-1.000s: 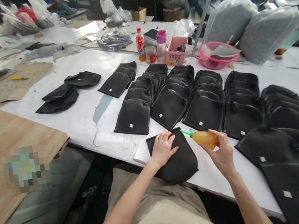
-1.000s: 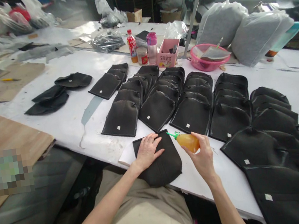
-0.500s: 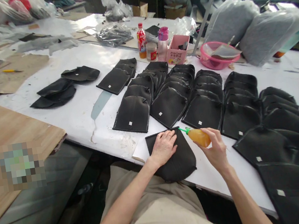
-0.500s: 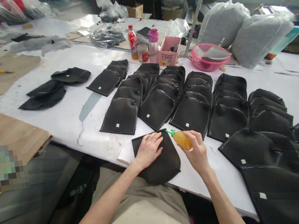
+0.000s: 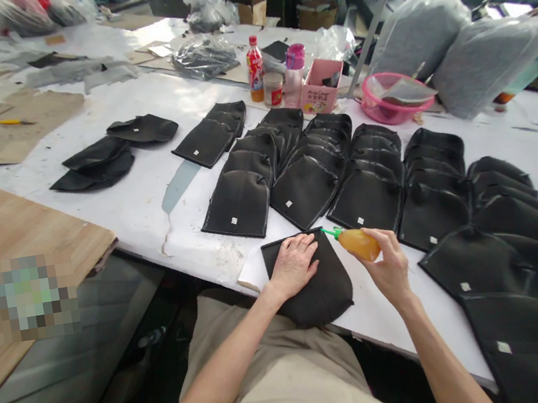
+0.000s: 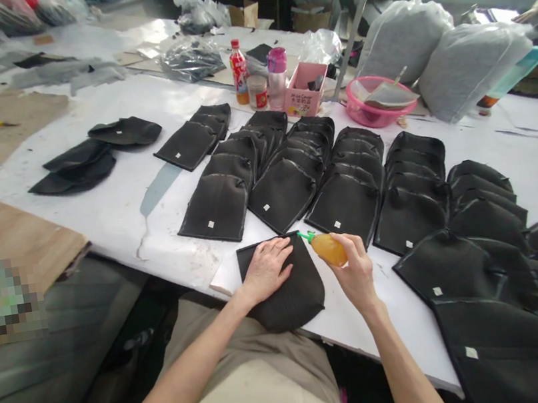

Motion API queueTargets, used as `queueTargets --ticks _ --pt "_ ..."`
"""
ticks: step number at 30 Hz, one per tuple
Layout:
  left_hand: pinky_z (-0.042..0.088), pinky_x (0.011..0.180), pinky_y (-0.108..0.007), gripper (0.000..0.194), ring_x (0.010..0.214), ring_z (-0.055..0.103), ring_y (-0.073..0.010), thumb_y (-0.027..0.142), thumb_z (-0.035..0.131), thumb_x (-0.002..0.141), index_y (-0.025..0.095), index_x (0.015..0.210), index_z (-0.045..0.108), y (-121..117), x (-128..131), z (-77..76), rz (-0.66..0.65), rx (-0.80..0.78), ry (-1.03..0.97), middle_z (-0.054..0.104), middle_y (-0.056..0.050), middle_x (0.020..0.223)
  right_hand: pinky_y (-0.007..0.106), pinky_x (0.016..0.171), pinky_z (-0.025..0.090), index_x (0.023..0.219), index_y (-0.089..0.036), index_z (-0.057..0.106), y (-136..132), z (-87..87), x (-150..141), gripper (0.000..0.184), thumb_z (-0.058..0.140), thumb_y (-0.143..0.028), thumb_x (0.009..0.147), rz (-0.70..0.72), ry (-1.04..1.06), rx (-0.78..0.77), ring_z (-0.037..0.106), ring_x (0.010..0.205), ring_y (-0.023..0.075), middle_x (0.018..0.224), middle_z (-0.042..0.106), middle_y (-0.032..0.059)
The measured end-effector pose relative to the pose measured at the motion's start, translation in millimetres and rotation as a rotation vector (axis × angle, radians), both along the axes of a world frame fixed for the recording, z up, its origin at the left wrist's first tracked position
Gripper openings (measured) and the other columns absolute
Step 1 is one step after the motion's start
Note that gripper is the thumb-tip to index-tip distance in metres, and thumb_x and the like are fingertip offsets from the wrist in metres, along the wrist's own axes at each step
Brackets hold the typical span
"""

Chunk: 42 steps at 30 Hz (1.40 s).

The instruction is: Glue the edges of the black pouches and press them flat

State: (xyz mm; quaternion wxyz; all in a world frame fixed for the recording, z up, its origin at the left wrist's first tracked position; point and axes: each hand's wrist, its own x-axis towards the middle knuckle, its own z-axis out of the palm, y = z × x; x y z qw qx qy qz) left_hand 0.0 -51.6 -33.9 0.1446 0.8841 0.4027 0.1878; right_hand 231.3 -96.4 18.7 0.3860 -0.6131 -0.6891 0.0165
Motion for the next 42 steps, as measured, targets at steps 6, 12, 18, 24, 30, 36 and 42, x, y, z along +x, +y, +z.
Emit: queueTargets --ticks 6,12,18,24,30,36,42 --pt "0.040 0.115 -0.045 0.038 0.139 0.049 -0.0263 0.031 0.060 0.098 0.020 0.135 0.060 -0.3 -0.2 -0.5 0.003 0.001 0.005 0.058 -0.008 0.149 0.036 0.080 0.058 0.127 -0.030 0.060 -3.7 5.9 2.0 0.038 0.072 -0.044 0.094 0.016 -0.007 -0.027 0.067 0.095 0.0245 0.108 0.063 0.0051" --pt "0.039 0.116 -0.045 0.038 0.140 0.049 -0.0262 0.031 0.059 0.098 0.020 0.134 0.060 -0.2 -0.4 -1.1 0.001 -0.001 -0.004 0.058 -0.008 0.150 0.037 0.079 0.058 0.125 -0.029 0.061 -1.5 7.9 0.2 0.037 0.071 -0.045 0.093 0.009 -0.008 -0.011 0.067 0.094 0.0251 0.107 0.064 0.0056" --pt "0.040 0.115 -0.045 0.037 0.140 0.049 -0.0258 0.031 0.058 0.099 0.019 0.134 0.060 -0.1 -1.0 0.4 0.002 -0.005 -0.003 0.058 -0.008 0.150 0.038 0.079 0.059 0.125 -0.029 0.061 -0.7 6.8 -0.4 0.035 0.068 -0.046 0.095 0.007 -0.004 -0.020 0.068 0.094 0.0255 0.107 0.064 0.0061" --pt "0.039 0.116 -0.046 0.038 0.140 0.048 -0.0259 0.031 0.058 0.098 0.021 0.135 0.059 -0.3 -1.1 0.0 0.001 -0.014 -0.009 0.057 -0.008 0.150 0.036 0.077 0.058 0.126 -0.030 0.061 -12.5 12.2 3.4 0.038 0.070 -0.048 0.094 -0.002 -0.014 -0.063 0.067 0.092 0.0250 0.106 0.064 0.0054" --pt "0.039 0.116 -0.046 0.037 0.140 0.048 -0.0260 0.031 0.058 0.099 0.020 0.134 0.060 -0.9 -1.4 1.6 -0.001 -0.014 -0.012 0.058 -0.008 0.150 0.037 0.078 0.056 0.125 -0.030 0.060 -19.3 16.0 1.7 0.037 0.070 -0.048 0.094 -0.003 -0.019 -0.069 0.067 0.092 0.0252 0.106 0.064 0.0051" --pt "0.040 0.115 -0.046 0.037 0.140 0.049 -0.0263 0.031 0.058 0.098 0.021 0.134 0.060 -0.3 -1.9 2.6 -0.003 -0.014 -0.009 0.058 -0.009 0.149 0.038 0.079 0.056 0.125 -0.030 0.060 -25.3 16.0 3.3 0.037 0.070 -0.048 0.094 -0.005 -0.018 -0.073 0.066 0.094 0.0259 0.107 0.064 0.0058" --pt "0.039 0.117 -0.045 0.037 0.140 0.048 -0.0262 0.031 0.056 0.100 0.021 0.134 0.060 -0.7 -2.4 0.1 -0.002 0.006 -0.006 0.057 -0.008 0.150 0.038 0.080 0.056 0.127 -0.030 0.060 -35.3 17.1 6.4 0.038 0.071 -0.045 0.094 -0.019 -0.015 -0.083 0.066 0.093 0.0258 0.106 0.064 0.0054"
